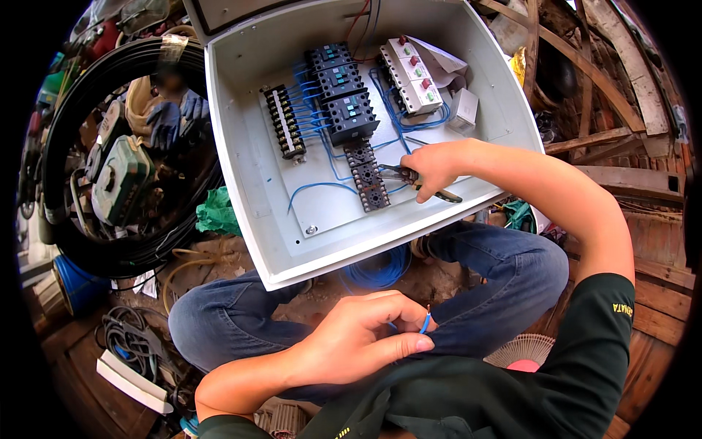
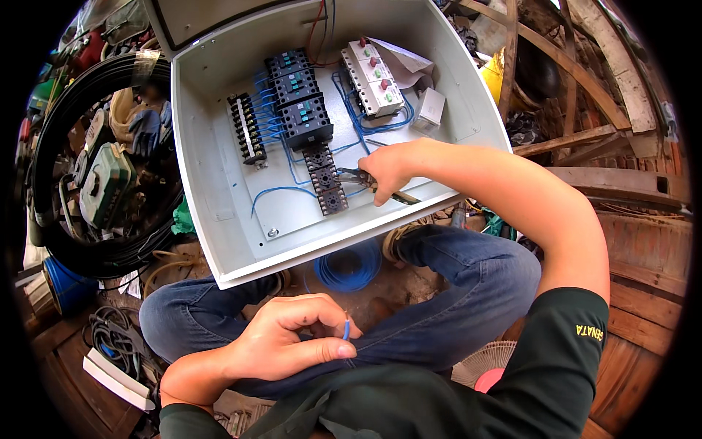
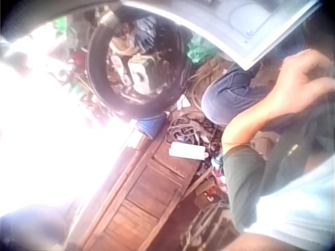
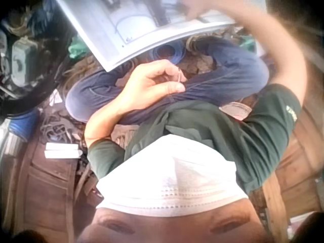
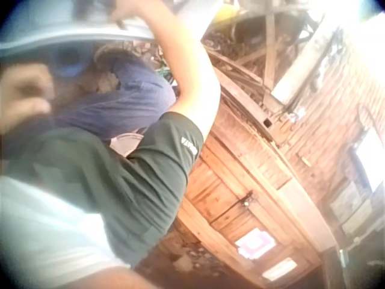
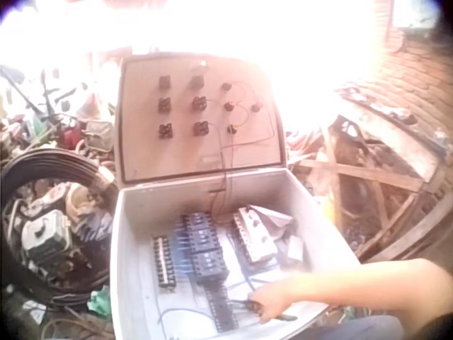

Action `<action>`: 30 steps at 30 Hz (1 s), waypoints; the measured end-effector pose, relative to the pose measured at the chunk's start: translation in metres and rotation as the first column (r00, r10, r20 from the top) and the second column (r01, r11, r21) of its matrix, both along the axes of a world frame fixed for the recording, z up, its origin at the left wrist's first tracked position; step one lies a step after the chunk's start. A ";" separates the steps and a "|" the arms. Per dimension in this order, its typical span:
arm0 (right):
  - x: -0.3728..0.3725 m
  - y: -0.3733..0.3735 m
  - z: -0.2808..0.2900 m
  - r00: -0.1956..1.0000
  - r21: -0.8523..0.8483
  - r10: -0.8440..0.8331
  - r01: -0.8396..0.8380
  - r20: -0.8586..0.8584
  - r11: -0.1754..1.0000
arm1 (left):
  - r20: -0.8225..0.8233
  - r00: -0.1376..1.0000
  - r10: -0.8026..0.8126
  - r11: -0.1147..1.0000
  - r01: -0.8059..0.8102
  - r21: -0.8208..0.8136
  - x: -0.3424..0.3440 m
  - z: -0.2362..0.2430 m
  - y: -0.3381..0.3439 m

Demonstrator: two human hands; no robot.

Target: The person strips the insulation from blue wires using pliers and inserts them into terminal blocks inside an open electrical box. They use a screwdriver to tighten the terminals and secure the connections.

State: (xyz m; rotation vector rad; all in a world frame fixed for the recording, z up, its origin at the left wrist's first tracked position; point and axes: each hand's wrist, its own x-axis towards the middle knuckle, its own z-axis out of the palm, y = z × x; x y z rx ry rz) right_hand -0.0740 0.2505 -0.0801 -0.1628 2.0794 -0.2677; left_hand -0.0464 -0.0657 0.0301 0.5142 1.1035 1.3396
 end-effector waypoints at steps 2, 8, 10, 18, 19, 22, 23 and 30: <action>0.004 0.008 0.009 0.997 -0.043 -0.013 0.009 -0.080 0.999 | -0.083 0.996 0.028 0.995 -0.020 0.102 -0.005 -0.003 -0.002; 0.003 0.056 0.016 0.983 0.405 -0.093 0.150 -0.157 0.902 | -0.017 0.982 0.190 0.931 -0.175 0.319 -0.006 -0.012 -0.003; 0.012 0.062 0.003 0.994 0.427 -0.019 0.063 -0.106 0.902 | 0.009 0.966 0.259 0.882 -0.241 0.404 -0.004 -0.014 0.000; 0.017 0.049 0.037 0.995 0.520 0.040 0.011 -0.088 0.854 | 0.077 0.940 0.333 0.702 -0.302 0.645 -0.023 0.001 0.008; 0.016 0.044 0.057 0.990 0.529 0.019 0.057 -0.137 0.847 | 0.075 0.944 0.321 0.700 -0.290 0.653 -0.028 0.005 0.005; 0.031 0.042 0.104 0.902 0.464 -0.077 0.290 -0.424 0.837 | 0.198 0.909 0.367 0.664 -0.405 0.629 -0.034 0.015 0.007; 0.038 0.034 0.123 0.836 0.379 -0.123 0.368 -0.535 0.849 | 0.363 0.874 0.324 0.647 -0.484 0.590 -0.035 0.019 0.007; 0.092 0.009 0.149 0.320 -0.389 -0.548 0.443 -0.773 0.808 | 0.292 0.860 0.418 0.464 -0.478 0.745 -0.056 0.020 0.001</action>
